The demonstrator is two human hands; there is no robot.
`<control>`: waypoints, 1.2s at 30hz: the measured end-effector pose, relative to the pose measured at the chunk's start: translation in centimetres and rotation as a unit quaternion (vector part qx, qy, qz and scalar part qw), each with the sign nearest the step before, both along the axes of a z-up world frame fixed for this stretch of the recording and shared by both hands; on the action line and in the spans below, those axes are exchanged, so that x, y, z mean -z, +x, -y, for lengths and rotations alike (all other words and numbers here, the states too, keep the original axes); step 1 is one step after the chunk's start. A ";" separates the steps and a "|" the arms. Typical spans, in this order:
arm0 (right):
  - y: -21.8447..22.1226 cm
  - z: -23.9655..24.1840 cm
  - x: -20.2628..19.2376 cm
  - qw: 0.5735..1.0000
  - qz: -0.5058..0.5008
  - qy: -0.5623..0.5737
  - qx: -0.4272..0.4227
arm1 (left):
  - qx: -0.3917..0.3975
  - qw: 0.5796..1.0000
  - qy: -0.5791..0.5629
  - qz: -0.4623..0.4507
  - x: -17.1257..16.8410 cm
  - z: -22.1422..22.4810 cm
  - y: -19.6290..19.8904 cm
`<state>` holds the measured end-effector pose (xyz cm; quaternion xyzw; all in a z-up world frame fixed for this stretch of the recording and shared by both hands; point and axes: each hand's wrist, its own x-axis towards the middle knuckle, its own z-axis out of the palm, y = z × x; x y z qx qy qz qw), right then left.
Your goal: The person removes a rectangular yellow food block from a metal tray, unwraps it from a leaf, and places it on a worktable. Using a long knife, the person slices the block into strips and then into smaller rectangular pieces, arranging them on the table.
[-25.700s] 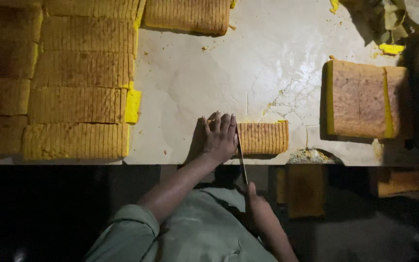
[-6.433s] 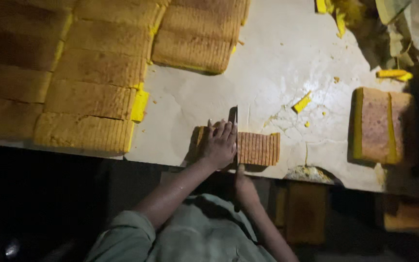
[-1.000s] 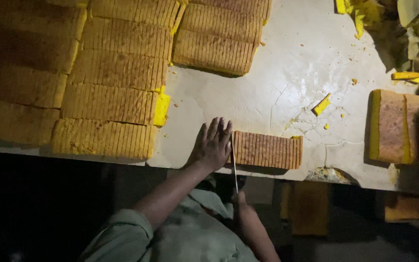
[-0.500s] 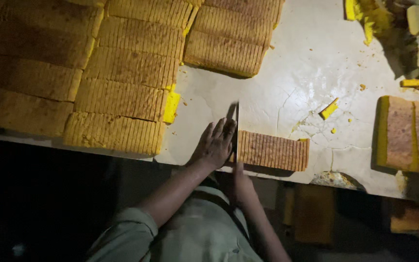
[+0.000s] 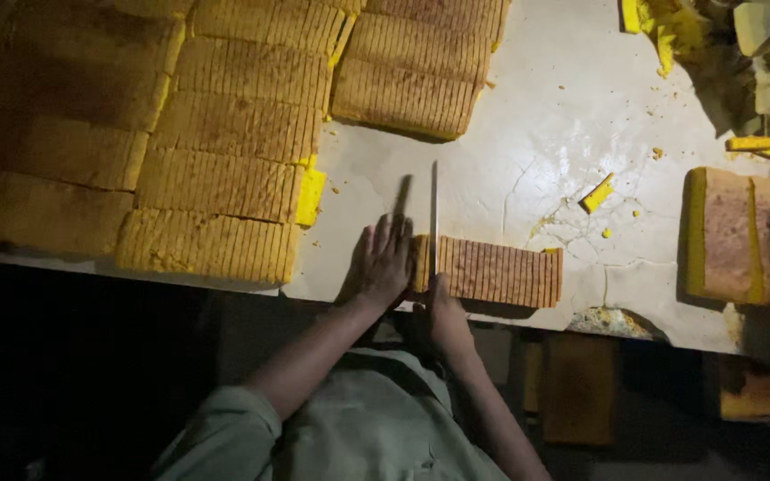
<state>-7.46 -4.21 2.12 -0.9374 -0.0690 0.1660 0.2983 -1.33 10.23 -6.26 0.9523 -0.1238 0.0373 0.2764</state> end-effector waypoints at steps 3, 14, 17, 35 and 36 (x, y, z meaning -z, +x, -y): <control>0.0 -2.0 -2.4 0.995 -0.068 0.009 0.075 | -0.032 0.999 0.019 0.039 2.2 0.5 -0.4; -4.3 -1.2 4.5 0.996 -0.074 -0.041 0.011 | 0.024 0.978 0.203 -0.045 -2.9 -0.8 -0.7; -8.7 0.4 4.1 0.965 -0.253 -0.017 0.072 | 0.037 0.979 0.191 -0.064 -4.0 -1.2 -0.1; -3.9 7.2 -0.9 0.979 -0.016 0.148 0.140 | 0.054 0.986 0.146 -0.052 -4.0 -1.9 -0.9; -4.2 8.9 -1.5 0.986 0.054 0.117 0.107 | 0.075 0.979 0.173 -0.079 -4.0 -2.2 -1.0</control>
